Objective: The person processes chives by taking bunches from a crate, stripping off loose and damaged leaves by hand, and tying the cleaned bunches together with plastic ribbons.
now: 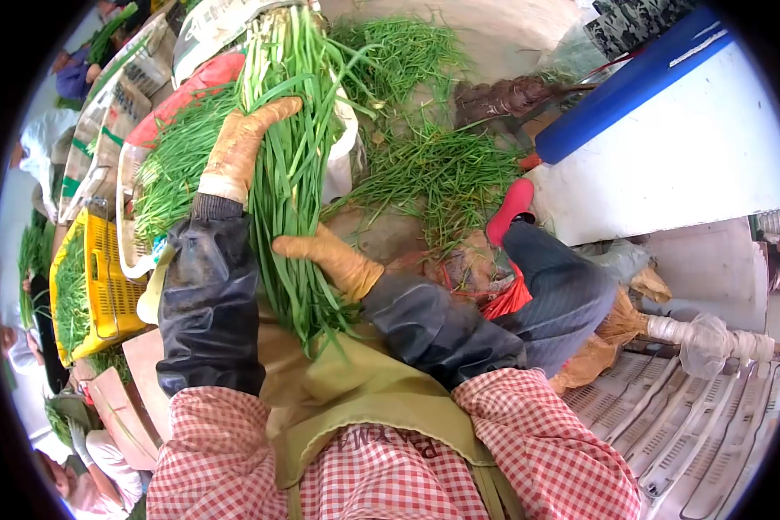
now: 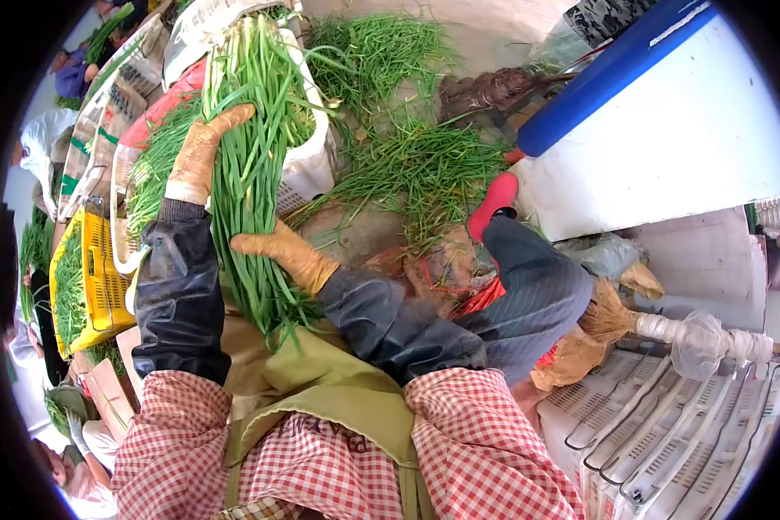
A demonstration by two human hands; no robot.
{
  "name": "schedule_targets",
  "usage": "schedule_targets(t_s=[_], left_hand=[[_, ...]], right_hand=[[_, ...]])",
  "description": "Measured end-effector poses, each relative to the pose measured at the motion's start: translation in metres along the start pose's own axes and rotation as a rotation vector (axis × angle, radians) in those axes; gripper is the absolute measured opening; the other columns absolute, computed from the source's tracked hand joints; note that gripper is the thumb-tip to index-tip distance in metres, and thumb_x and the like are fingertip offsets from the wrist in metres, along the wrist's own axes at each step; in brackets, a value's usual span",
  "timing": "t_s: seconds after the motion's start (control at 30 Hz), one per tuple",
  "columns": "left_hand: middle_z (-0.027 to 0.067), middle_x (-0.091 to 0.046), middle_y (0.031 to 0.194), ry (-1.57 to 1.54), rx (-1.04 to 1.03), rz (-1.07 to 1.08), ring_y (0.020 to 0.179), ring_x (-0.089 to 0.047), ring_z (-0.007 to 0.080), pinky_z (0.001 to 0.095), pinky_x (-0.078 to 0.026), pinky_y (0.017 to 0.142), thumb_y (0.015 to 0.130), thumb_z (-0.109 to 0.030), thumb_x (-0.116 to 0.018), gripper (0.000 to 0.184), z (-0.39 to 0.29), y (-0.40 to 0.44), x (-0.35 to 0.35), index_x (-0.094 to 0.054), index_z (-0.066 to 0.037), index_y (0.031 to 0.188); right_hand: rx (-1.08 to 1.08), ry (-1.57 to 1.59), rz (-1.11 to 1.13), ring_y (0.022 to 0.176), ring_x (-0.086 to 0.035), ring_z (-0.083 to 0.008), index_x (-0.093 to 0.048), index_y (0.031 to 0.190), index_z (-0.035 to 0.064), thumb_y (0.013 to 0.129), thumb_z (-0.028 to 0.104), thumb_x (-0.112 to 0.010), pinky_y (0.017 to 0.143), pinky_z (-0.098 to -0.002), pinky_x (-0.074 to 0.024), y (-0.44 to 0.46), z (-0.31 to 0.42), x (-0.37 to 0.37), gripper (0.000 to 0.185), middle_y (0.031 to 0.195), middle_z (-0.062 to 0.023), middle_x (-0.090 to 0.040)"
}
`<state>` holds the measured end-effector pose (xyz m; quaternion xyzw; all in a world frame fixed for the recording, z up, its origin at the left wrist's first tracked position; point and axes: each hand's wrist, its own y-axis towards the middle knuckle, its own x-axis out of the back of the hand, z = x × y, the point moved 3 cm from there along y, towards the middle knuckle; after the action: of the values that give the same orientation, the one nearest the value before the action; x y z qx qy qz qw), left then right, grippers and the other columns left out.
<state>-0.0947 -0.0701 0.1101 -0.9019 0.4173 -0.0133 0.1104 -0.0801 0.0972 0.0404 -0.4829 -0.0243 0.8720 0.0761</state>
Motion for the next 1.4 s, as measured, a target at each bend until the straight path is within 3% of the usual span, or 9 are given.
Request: schedule_targets(t_s=[0.3, 0.33, 0.6, 0.77, 1.03, 1.13, 1.2, 1.23, 1.4], left_hand=[[0.0092, -0.068, 0.108, 0.126, -0.157, 0.311, 0.093, -0.066, 0.0239, 0.0333, -0.051, 0.086, 0.08, -0.016, -0.067, 0.035, 0.01, 0.021, -0.038, -0.063, -0.006, 0.113], [0.0074, -0.07, 0.103, -0.084, 0.181, 0.243, 0.09, -0.067, 0.0211, 0.032, -0.052, 0.083, 0.082, -0.02, -0.067, 0.031, 0.002, 0.013, -0.061, -0.066, -0.006, 0.109], [0.0086, -0.069, 0.089, -0.43, 0.198, 0.28, 0.072, -0.067, 0.022, 0.0363, -0.057, 0.068, 0.078, -0.03, -0.072, 0.036, 0.033, 0.018, -0.118, -0.062, -0.009, 0.106], [0.0109, -0.068, 0.091, -0.78, 0.27, 0.161, 0.077, -0.066, 0.0253, 0.0395, -0.056, 0.072, 0.08, -0.028, -0.07, 0.038, 0.113, -0.001, -0.164, -0.061, -0.007, 0.11], [0.0092, -0.064, 0.116, -1.368, 0.671, 0.267, 0.101, -0.062, 0.0258, 0.0442, -0.048, 0.09, 0.085, -0.049, -0.063, 0.054, 0.195, -0.065, -0.238, -0.059, -0.009, 0.121], [0.0074, -0.059, 0.126, -1.127, 0.67, 0.216, 0.117, -0.053, 0.0248, 0.0416, -0.039, 0.101, 0.082, -0.063, -0.06, 0.067, 0.2, -0.084, -0.229, -0.057, -0.013, 0.127], [0.0099, -0.05, 0.138, -1.051, 0.735, 0.312, 0.125, -0.046, 0.0291, 0.0479, -0.029, 0.107, 0.077, -0.073, -0.057, 0.084, 0.219, -0.086, -0.237, -0.047, -0.016, 0.138], [0.0111, -0.045, 0.141, -1.097, 0.825, 0.348, 0.126, -0.044, 0.0325, 0.0542, -0.024, 0.107, 0.075, -0.075, -0.056, 0.09, 0.2, -0.096, -0.225, -0.04, -0.017, 0.141], [0.0145, -0.045, 0.14, -1.269, 1.134, 0.449, 0.124, -0.046, 0.0358, 0.066, -0.022, 0.104, 0.075, -0.077, -0.055, 0.094, 0.185, -0.103, -0.218, -0.034, -0.017, 0.144]], right_hand=[[-0.245, 0.026, 0.052, 0.091, -0.059, -0.012, -0.056, 0.12, 0.006, 0.084, 0.018, -0.068, 0.085, -0.0284, -0.0481, -0.047, -0.015, 0.015, 0.04, 0.101, -0.0011, -0.062], [-0.323, 0.131, -0.005, 0.088, -0.061, -0.0124, -0.058, 0.118, 0.0061, 0.085, 0.019, -0.068, 0.084, -0.0288, -0.0494, -0.054, -0.014, 0.017, 0.037, 0.097, -0.0013, -0.064], [-0.2, 0.152, -0.179, 0.09, -0.065, -0.0189, -0.063, 0.108, -0.0017, 0.091, 0.019, -0.058, 0.083, -0.0324, -0.0523, -0.114, 0.026, 0.045, 0.027, 0.099, -0.0109, -0.067], [-0.095, -0.903, -0.333, 0.108, -0.058, -0.0245, -0.061, 0.115, -0.0008, 0.094, 0.017, -0.05, 0.092, -0.0331, -0.0464, -0.194, 0.054, 0.079, 0.029, 0.114, -0.0146, -0.063], [-0.703, -0.656, -0.797, 0.1, -0.059, -0.0183, -0.058, 0.119, -0.0017, 0.088, 0.013, -0.052, 0.086, -0.0296, -0.0475, -0.252, 0.148, 0.044, 0.035, 0.112, -0.0077, -0.063], [-0.678, -0.814, -0.917, 0.091, -0.063, -0.0175, -0.059, 0.118, -0.0015, 0.088, 0.015, -0.053, 0.08, -0.0296, -0.0502, -0.215, 0.194, 0.021, 0.035, 0.107, -0.0099, -0.065], [-1.004, -0.779, -0.865, 0.075, -0.065, -0.0172, -0.06, 0.116, -0.0002, 0.084, 0.013, -0.058, 0.071, -0.0292, -0.0526, -0.172, 0.213, 0.01, 0.034, 0.097, -0.0107, -0.068], [-1.054, -1.126, -0.426, 0.07, -0.065, -0.0171, -0.062, 0.112, -0.0001, 0.082, 0.013, -0.061, 0.066, -0.0282, -0.0526, -0.153, 0.223, 0.028, 0.033, 0.093, -0.0102, -0.069], [-1.446, -0.974, -0.731, 0.073, -0.065, -0.0162, -0.066, 0.1, -0.0028, 0.082, 0.024, -0.063, 0.066, -0.0312, -0.0517, -0.067, 0.177, 0.082, 0.033, 0.087, -0.0093, -0.069]])
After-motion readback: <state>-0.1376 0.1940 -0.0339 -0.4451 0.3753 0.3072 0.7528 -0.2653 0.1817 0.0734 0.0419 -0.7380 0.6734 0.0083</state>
